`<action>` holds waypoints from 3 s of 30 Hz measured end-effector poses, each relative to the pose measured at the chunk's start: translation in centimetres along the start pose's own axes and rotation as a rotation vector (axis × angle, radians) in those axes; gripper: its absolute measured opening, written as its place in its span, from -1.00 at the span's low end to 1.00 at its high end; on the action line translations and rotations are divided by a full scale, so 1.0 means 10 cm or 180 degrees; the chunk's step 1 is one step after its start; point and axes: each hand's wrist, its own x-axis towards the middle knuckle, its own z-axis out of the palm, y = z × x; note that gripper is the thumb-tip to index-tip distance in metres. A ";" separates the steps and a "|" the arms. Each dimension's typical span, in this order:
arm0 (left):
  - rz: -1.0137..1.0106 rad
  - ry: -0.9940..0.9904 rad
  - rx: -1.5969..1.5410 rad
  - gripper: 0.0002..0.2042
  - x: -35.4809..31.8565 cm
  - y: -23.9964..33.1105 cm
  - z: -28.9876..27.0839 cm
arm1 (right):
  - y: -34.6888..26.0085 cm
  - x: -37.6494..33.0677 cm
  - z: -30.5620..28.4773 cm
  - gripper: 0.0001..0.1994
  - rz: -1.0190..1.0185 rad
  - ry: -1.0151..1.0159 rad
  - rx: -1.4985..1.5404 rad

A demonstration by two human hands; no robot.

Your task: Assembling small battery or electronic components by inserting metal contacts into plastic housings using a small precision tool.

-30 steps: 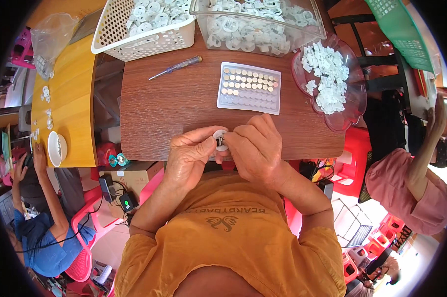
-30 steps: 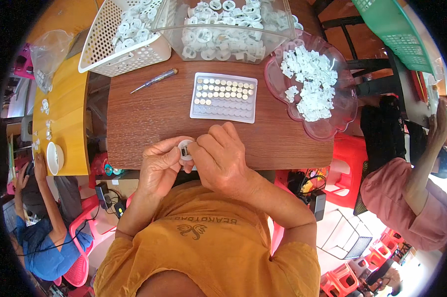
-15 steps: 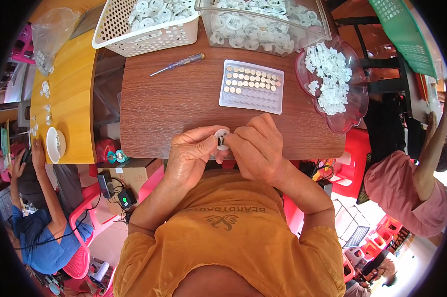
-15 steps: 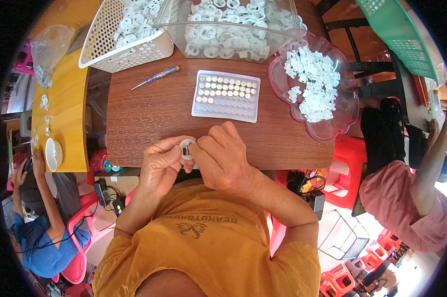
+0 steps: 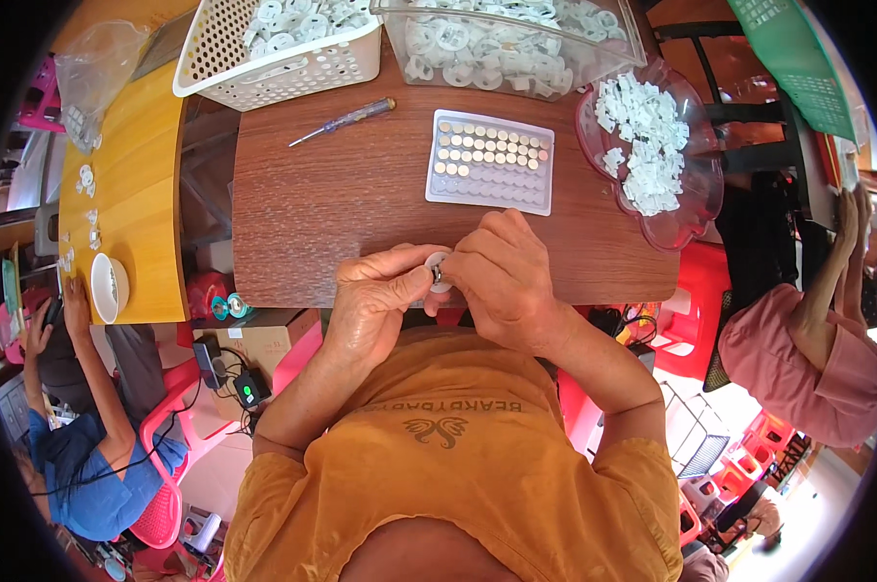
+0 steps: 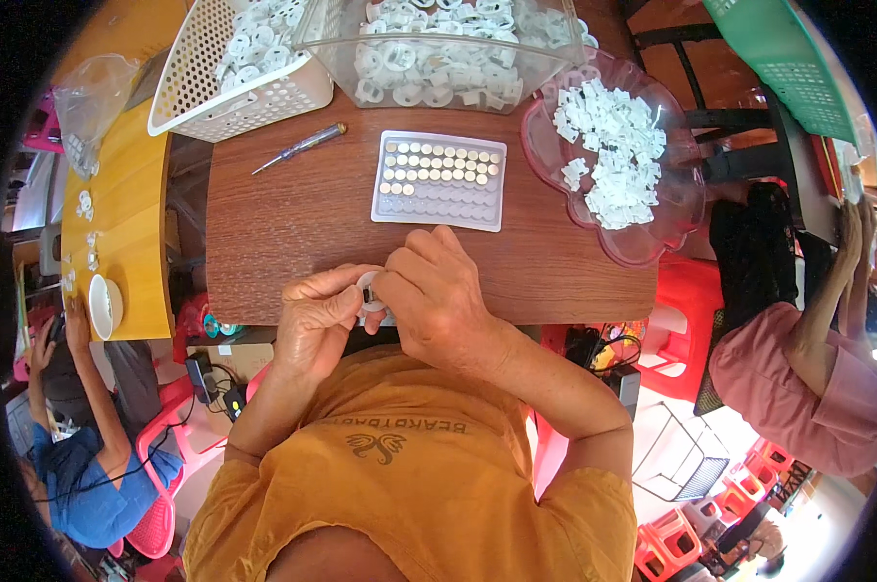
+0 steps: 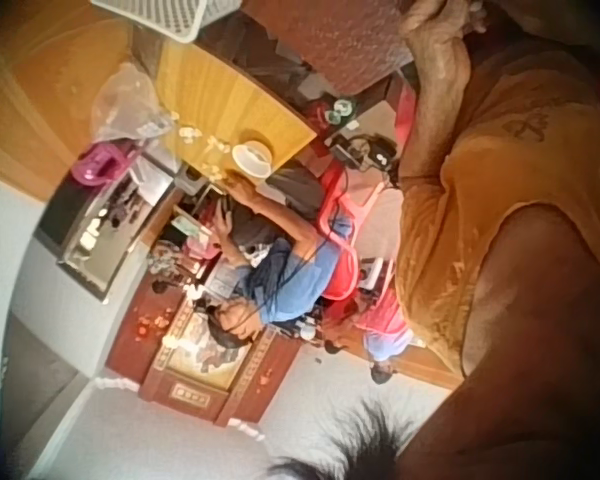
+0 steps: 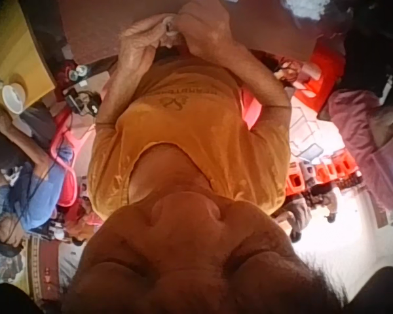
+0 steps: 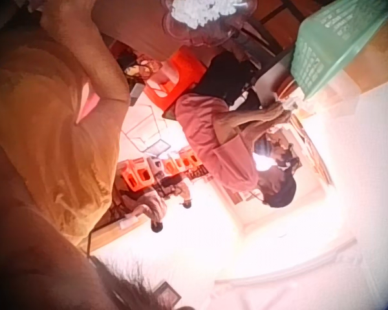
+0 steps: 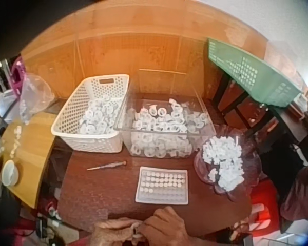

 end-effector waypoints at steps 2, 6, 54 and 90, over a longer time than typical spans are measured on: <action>-0.0052 -0.0056 0.0014 -0.74 0.01 0.01 -0.01 | 0.00 -0.01 0.02 -0.79 0.0097 -0.0031 -0.0004; -0.0004 0.0033 0.0058 -0.72 -0.01 -0.02 -0.06 | -0.03 -0.04 0.05 -0.87 0.1111 0.0000 0.0588; -0.0126 -0.0174 0.0126 -0.65 -0.17 0.03 0.19 | -0.29 -0.33 0.03 -0.72 0.0888 0.0863 0.0541; 0.0523 0.0441 0.1137 -0.70 -0.16 -0.03 0.28 | -0.29 -0.33 0.12 -0.70 0.1392 0.0987 0.1101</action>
